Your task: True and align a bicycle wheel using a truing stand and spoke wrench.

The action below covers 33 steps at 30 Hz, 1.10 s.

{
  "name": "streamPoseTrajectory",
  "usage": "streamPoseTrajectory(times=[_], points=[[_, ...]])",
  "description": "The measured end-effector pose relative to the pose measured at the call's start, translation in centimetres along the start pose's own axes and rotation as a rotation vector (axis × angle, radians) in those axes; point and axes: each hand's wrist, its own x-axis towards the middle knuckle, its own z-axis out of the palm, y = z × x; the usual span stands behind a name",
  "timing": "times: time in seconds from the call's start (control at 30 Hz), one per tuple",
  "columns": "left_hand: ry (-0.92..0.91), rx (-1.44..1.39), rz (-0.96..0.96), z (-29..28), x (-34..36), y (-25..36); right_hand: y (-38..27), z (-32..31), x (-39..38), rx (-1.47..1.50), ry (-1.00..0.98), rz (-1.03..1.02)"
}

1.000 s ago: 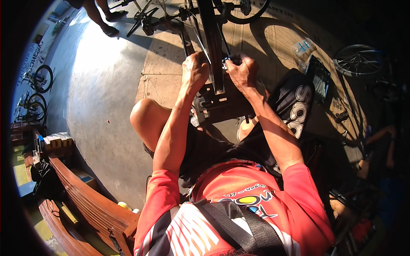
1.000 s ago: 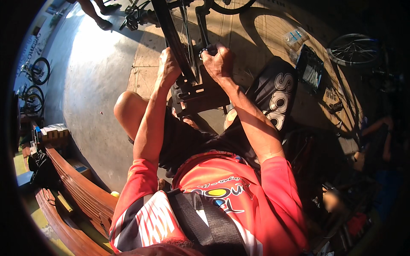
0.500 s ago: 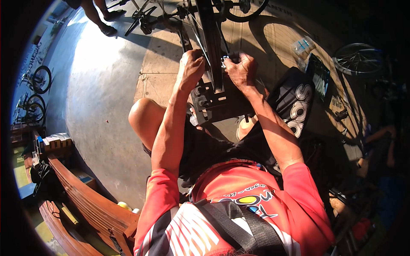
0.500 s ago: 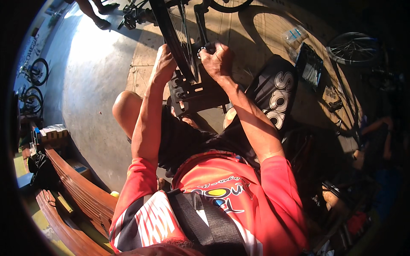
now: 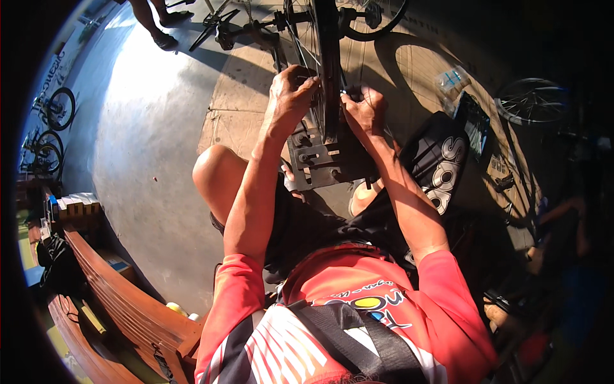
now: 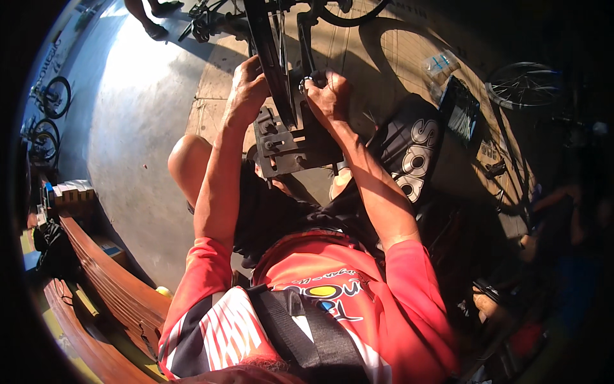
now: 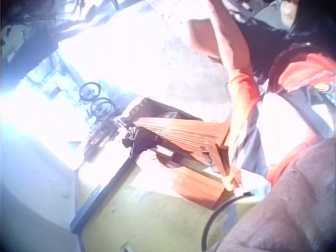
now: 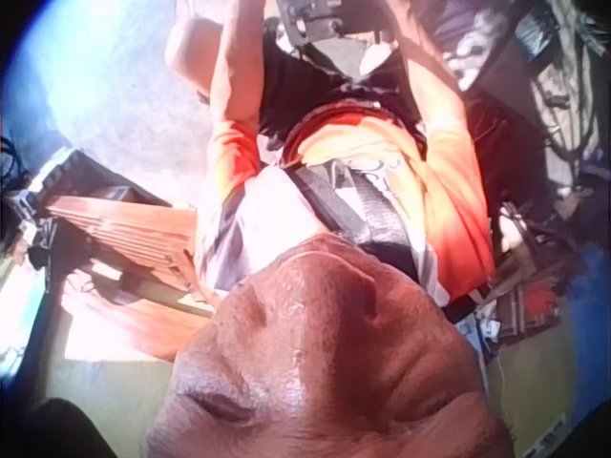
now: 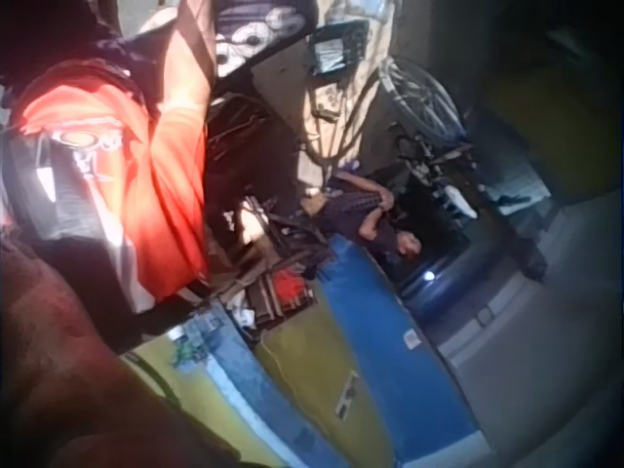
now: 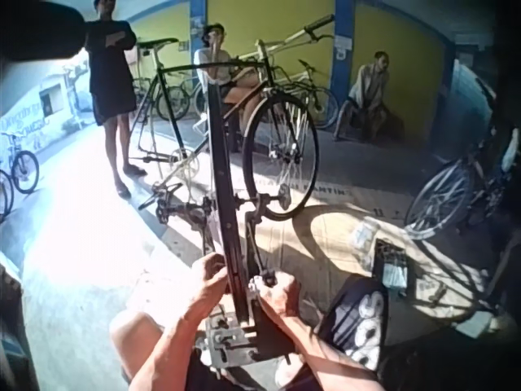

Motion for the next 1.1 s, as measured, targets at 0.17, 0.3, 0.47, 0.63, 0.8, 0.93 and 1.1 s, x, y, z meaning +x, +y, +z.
streamPoseTrajectory(times=[0.17,0.3,0.47,0.63,0.8,0.93,1.1], points=[[-0.018,-0.172,-0.061,0.2,-0.9,-1.6,-2.1,-1.7,0.0,0.584,-0.239,0.139],[-0.013,-0.25,-0.127,0.2,-0.9,-1.6,-4.3,-3.1,-1.0,0.544,-0.501,0.312],[-0.079,-0.219,-0.221,0.0,-0.9,-0.9,-5.8,-2.9,-1.6,0.58,-0.525,0.381],[-0.087,-0.218,-0.206,0.0,-1.1,-0.3,-6.5,-3.3,-0.9,0.567,-0.544,0.386],[-0.06,-0.164,-0.181,0.0,-1.1,-0.1,-7.0,-2.8,-1.1,0.484,-0.5,0.209],[-0.058,-0.184,-0.134,0.1,-1.2,-0.2,-6.9,-2.9,-1.1,0.341,-0.493,0.11],[-0.072,-0.27,-0.209,0.2,-1.3,0.1,-6.4,-3.6,-1.0,0.807,-0.685,0.49]])
